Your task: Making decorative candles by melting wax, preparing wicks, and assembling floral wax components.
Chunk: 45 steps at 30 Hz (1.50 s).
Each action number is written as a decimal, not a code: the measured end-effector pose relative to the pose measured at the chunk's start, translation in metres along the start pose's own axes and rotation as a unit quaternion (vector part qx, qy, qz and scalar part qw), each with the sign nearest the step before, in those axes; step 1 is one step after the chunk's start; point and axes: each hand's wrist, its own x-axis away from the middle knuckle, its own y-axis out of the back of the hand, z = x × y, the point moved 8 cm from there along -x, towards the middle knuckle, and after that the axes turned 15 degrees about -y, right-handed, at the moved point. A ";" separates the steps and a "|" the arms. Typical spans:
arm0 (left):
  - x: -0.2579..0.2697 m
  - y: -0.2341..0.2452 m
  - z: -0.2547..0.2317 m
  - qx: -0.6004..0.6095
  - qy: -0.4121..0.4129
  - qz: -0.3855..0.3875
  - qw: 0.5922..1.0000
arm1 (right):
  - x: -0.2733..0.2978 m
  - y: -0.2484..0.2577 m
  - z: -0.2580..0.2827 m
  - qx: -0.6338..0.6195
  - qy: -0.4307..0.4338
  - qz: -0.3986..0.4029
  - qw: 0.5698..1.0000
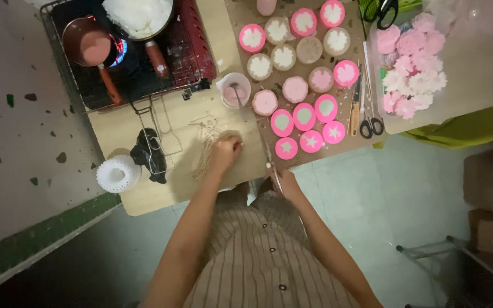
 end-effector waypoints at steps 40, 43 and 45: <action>0.039 0.047 -0.008 0.071 0.056 -0.113 0.989 | -0.003 0.032 0.067 0.300 0.014 -0.354 0.886; 0.037 0.055 -0.017 0.068 0.069 -0.111 0.989 | -0.007 0.035 0.058 0.307 -0.015 -0.339 0.889; 0.040 0.056 -0.018 0.068 0.089 -0.101 0.989 | 0.005 0.038 0.057 0.297 0.032 -0.350 0.888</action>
